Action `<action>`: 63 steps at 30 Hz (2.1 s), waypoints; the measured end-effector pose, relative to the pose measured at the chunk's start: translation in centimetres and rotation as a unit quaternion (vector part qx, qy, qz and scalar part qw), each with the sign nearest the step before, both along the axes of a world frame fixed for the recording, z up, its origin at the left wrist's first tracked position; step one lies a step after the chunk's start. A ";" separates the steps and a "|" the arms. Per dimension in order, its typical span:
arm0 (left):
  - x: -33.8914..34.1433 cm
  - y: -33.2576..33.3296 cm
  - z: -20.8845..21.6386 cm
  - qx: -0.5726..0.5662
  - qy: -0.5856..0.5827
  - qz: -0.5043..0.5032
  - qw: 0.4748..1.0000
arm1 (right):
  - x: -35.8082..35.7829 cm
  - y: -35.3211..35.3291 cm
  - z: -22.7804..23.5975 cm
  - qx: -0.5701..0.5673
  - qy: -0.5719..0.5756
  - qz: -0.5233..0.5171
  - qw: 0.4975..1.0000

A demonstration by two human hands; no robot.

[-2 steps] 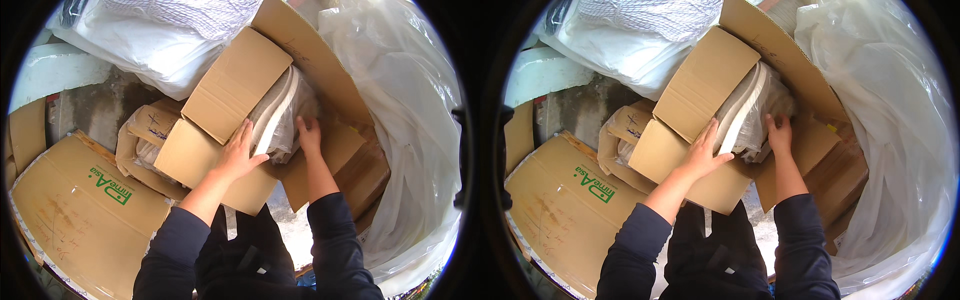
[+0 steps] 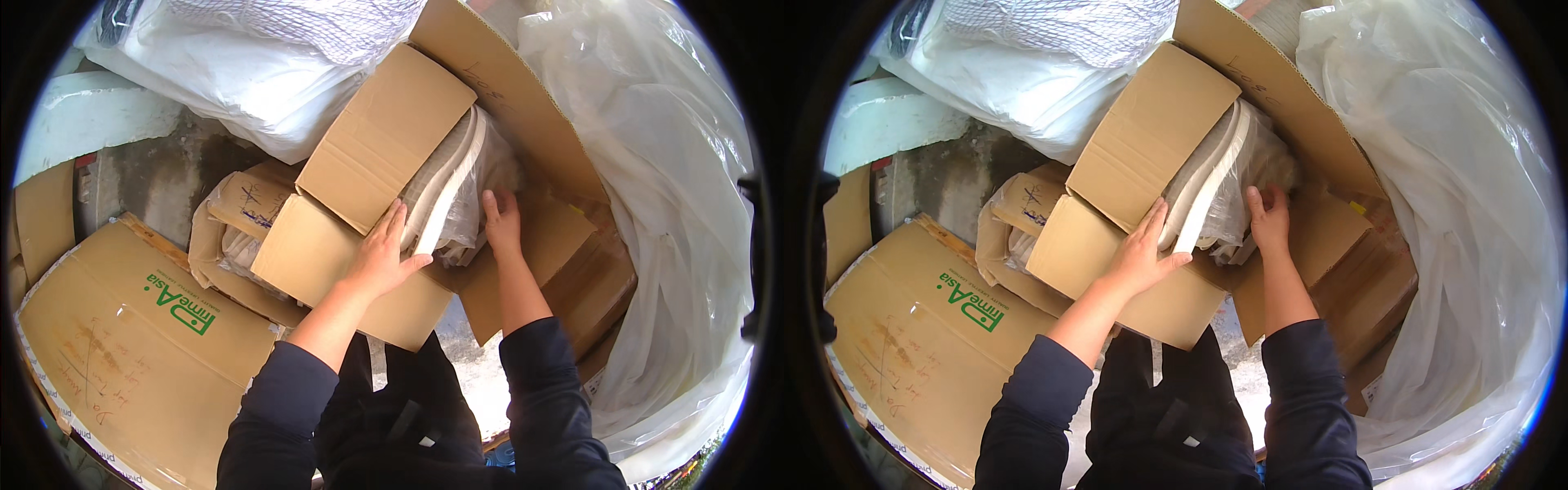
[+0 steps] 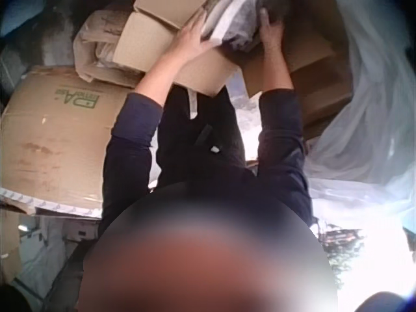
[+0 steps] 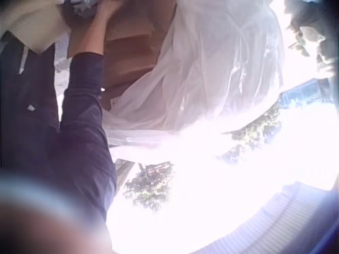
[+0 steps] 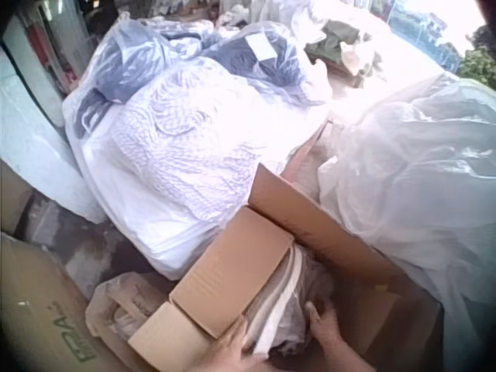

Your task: The person walks from a cluttered office to an outdoor storage area, opens a large white sack, and pours out many plastic-wrapped slippers. They then open a cardboard box and remove a stack of slippers, placing them on the floor.

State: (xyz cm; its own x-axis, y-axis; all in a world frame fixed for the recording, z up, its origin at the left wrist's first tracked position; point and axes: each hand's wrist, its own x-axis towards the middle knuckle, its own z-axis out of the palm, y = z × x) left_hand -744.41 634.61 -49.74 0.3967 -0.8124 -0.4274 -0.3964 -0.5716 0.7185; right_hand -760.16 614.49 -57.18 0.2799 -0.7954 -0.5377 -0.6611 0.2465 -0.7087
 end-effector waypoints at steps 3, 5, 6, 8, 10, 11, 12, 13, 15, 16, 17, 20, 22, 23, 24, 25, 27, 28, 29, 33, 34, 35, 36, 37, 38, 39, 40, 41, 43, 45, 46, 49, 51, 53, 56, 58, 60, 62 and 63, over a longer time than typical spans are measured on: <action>-0.3 1.9 -0.4 0.076 0.044 0.001 0.996 | 0.2 2.6 1.0 -0.043 -0.067 0.085 0.993; -0.8 2.1 -1.1 0.099 0.044 -0.003 0.994 | 0.1 4.1 1.5 -0.091 0.003 0.147 0.985; -1.2 2.0 -1.3 0.093 0.022 0.005 0.995 | 0.3 4.6 1.6 -0.107 0.035 0.180 0.977; -1.7 1.9 -1.7 0.086 -0.001 0.010 0.996 | 0.7 5.1 1.7 -0.063 0.109 0.147 0.981; -2.1 1.9 -1.6 0.089 -0.018 0.017 0.996 | 1.1 5.2 1.7 -0.076 0.133 0.138 0.978; -2.3 1.9 -1.4 0.072 -0.027 0.020 0.997 | 1.3 5.0 1.6 -0.091 0.149 0.149 0.973; -2.4 2.0 -1.2 0.069 -0.038 0.028 0.996 | 1.3 5.0 1.5 -0.068 0.120 0.160 0.977; -2.6 2.0 -1.1 0.051 -0.046 0.021 0.997 | 1.5 4.8 1.5 -0.053 0.097 0.162 0.981; -3.0 1.8 -0.7 0.075 -0.045 0.005 0.996 | 0.9 4.5 1.3 -0.041 0.048 0.125 0.990; -3.3 1.7 -0.5 0.056 -0.034 -0.002 0.998 | 0.1 4.5 1.3 -0.045 0.022 0.089 0.995; -3.6 1.6 -0.3 0.074 -0.004 -0.014 0.997 | -0.7 4.5 1.2 -0.035 -0.035 0.084 0.995; -4.6 1.3 0.5 0.011 0.009 -0.066 0.998 | -3.6 4.2 1.4 -0.022 -0.156 -0.156 0.975; -5.3 1.4 1.0 -0.095 -0.011 -0.088 0.991 | -5.3 3.9 1.7 -0.029 -0.161 -0.178 0.970; -5.6 1.4 1.2 -0.135 -0.022 -0.031 0.990 | -5.5 3.4 1.9 -0.026 -0.166 -0.202 0.965; -5.9 1.6 1.2 -0.107 0.000 0.037 0.994 | -5.6 3.3 2.2 -0.057 -0.199 -0.215 0.955; -6.0 1.7 1.1 -0.094 0.016 0.102 0.990 | -5.2 2.9 2.5 -0.019 -0.139 -0.231 0.963; -6.2 2.4 0.9 -0.034 0.092 0.207 0.973 | -3.8 2.5 3.3 0.024 -0.178 -0.249 0.952; -6.3 3.0 0.7 -0.052 0.092 0.211 0.972 | -2.8 2.6 4.0 0.064 -0.171 -0.286 0.941; -6.5 3.9 0.6 -0.035 0.107 0.212 0.971 | -1.9 2.6 4.7 0.057 -0.225 -0.282 0.931; -7.5 10.0 1.2 -0.037 0.170 0.246 0.954 | 1.0 3.2 9.8 0.102 -0.277 -0.175 0.939; -7.8 12.1 1.7 -0.019 0.171 0.257 0.951 | 1.1 3.2 11.6 0.094 -0.270 -0.129 0.950; -7.8 14.2 2.3 -0.022 0.171 0.269 0.948 | 1.6 3.3 13.4 0.071 -0.274 -0.059 0.957; -7.8 16.1 2.7 0.007 0.172 0.292 0.941 | 1.6 3.2 15.4 0.077 -0.282 -0.030 0.956; -7.9 18.0 3.3 0.009 0.175 0.319 0.931 | 1.7 3.3 17.6 0.082 -0.294 -0.002 0.952; -8.0 19.7 3.9 0.040 0.197 0.358 0.912 | 1.8 3.3 19.8 0.101 -0.311 0.034 0.945; -8.2 21.3 4.8 0.039 0.218 0.391 0.893 | 1.7 3.5 22.0 0.090 -0.284 0.078 0.952; -8.3 22.6 5.5 0.066 0.240 0.429 0.868 | 1.7 3.8 24.3 0.063 -0.284 0.127 0.948; -8.3 23.6 6.2 0.047 0.259 0.443 0.857 | 1.5 4.2 26.3 0.086 -0.282 0.151 0.944; -8.6 25.2 7.6 0.061 0.296 0.484 0.821 | 1.1 5.3 30.3 0.105 -0.282 0.207 0.931; -8.8 26.2 8.7 0.014 0.329 0.485 0.810 | 0.2 6.8 33.6 0.109 -0.306 0.243 0.914; -8.9 26.6 9.2 0.009 0.350 0.496 0.795 | -0.4 7.6 35.0 0.097 -0.296 0.253 0.916; -8.8 27.0 10.4 -0.057 0.350 0.447 0.821 | -2.3 10.2 38.3 0.071 -0.320 0.276 0.904; -8.7 26.7 11.4 -0.123 0.350 0.416 0.830 | -3.5 12.1 39.8 0.043 -0.328 0.262 0.907; -8.9 26.1 12.5 -0.145 0.398 0.452 0.785 | -4.4 14.0 40.9 0.033 -0.379 0.263 0.887; -10.6 25.6 14.6 -0.266 0.490 0.380 0.738 | -5.3 17.6 42.3 0.016 -0.404 0.281 0.870; -12.6 25.8 15.8 -0.267 0.425 0.368 0.782 | -5.9 20.4 42.9 0.017 -0.407 0.260 0.875; -15.4 27.2 16.4 -0.258 0.378 0.398 0.795 | -6.6 23.1 43.0 0.065 -0.415 0.299 0.857; -18.5 28.8 16.2 -0.293 0.357 0.418 0.782 | -7.3 25.5 42.6 0.031 -0.425 0.301 0.853; -20.1 29.6 16.1 -0.268 0.361 0.460 0.765 | -7.8 26.8 42.4 0.021 -0.423 0.306 0.853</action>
State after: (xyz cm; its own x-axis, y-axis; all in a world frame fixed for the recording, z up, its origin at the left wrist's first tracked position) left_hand -764.50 664.24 -33.63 0.7234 -0.4661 -0.5094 0.6091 0.0833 0.7887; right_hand -767.99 641.27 -14.77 0.9371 -0.3471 0.0374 0.0676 0.0752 -0.9949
